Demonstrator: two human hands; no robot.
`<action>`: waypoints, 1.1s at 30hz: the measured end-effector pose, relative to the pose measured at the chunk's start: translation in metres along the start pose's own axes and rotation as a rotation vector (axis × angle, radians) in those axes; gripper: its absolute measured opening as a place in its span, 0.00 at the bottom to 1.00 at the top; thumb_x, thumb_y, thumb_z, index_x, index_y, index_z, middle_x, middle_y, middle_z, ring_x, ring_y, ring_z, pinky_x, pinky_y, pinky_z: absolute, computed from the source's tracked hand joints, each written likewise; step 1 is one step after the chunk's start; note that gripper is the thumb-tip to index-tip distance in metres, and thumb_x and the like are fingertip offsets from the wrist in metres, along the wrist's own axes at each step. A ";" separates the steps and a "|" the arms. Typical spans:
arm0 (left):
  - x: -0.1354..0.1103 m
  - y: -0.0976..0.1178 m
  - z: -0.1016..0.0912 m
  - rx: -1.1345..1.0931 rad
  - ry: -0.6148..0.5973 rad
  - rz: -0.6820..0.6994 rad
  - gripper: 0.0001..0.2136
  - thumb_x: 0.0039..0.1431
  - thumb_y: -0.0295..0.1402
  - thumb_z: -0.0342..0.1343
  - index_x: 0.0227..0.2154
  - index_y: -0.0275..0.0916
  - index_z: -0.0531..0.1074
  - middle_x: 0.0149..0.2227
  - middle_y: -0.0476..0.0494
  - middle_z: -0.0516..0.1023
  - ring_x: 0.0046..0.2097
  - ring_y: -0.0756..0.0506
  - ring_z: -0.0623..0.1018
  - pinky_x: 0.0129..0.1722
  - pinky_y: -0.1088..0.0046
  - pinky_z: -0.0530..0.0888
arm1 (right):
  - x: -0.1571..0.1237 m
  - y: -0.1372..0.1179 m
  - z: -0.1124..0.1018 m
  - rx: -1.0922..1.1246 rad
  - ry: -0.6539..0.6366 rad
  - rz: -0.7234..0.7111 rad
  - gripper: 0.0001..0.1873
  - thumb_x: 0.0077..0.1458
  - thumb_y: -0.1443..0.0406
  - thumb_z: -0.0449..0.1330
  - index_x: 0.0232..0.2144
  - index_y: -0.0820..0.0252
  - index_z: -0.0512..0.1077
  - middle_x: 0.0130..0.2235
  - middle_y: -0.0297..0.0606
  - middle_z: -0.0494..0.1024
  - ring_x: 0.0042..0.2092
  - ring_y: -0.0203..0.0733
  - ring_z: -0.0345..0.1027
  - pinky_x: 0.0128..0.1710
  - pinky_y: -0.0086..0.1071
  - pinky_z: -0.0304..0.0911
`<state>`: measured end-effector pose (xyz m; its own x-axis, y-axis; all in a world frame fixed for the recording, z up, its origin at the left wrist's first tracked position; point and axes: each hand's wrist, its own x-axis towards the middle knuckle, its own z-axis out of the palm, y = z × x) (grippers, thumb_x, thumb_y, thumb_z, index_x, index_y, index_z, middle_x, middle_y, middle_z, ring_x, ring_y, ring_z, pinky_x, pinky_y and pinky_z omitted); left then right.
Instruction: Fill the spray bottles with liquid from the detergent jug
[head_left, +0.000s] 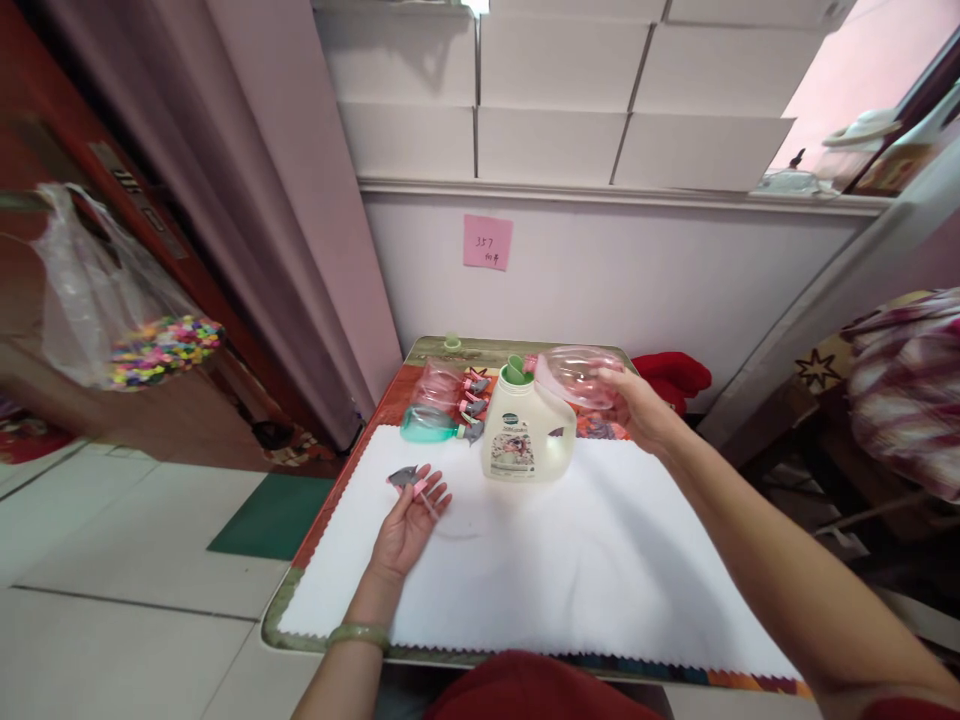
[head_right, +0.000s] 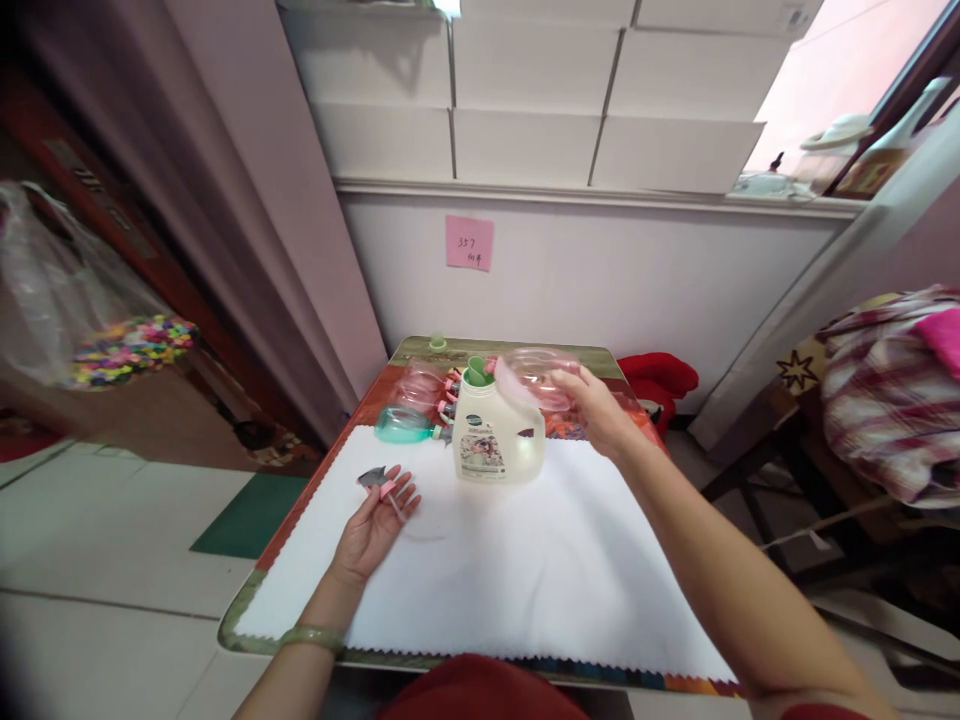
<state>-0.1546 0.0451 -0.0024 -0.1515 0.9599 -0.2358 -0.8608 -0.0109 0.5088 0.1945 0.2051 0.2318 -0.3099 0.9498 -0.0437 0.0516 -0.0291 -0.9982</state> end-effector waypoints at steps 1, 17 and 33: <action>0.000 0.000 0.001 0.000 0.003 0.001 0.16 0.70 0.34 0.54 0.57 0.39 0.74 0.53 0.36 0.82 0.51 0.41 0.83 0.59 0.54 0.74 | -0.003 0.009 0.002 0.068 0.002 0.016 0.25 0.55 0.50 0.65 0.52 0.51 0.71 0.52 0.41 0.81 0.42 0.47 0.80 0.34 0.37 0.77; -0.023 0.015 0.103 0.051 0.129 0.243 0.15 0.68 0.37 0.57 0.51 0.35 0.76 0.45 0.35 0.84 0.41 0.42 0.83 0.49 0.57 0.80 | -0.106 0.099 0.026 0.809 -0.083 0.350 0.39 0.41 0.41 0.72 0.50 0.57 0.78 0.41 0.42 0.84 0.29 0.40 0.77 0.25 0.28 0.70; -0.050 0.036 0.235 -0.045 0.140 0.284 0.17 0.74 0.37 0.45 0.45 0.34 0.77 0.35 0.43 0.83 0.28 0.51 0.78 0.29 0.75 0.75 | -0.136 0.115 0.041 0.419 0.038 0.018 0.36 0.48 0.54 0.68 0.59 0.51 0.67 0.53 0.43 0.80 0.41 0.44 0.73 0.39 0.35 0.66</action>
<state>-0.0637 0.0629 0.2223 -0.4515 0.8690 -0.2026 -0.7947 -0.2885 0.5340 0.2035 0.0598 0.1217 -0.2766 0.9586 -0.0676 -0.3368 -0.1626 -0.9275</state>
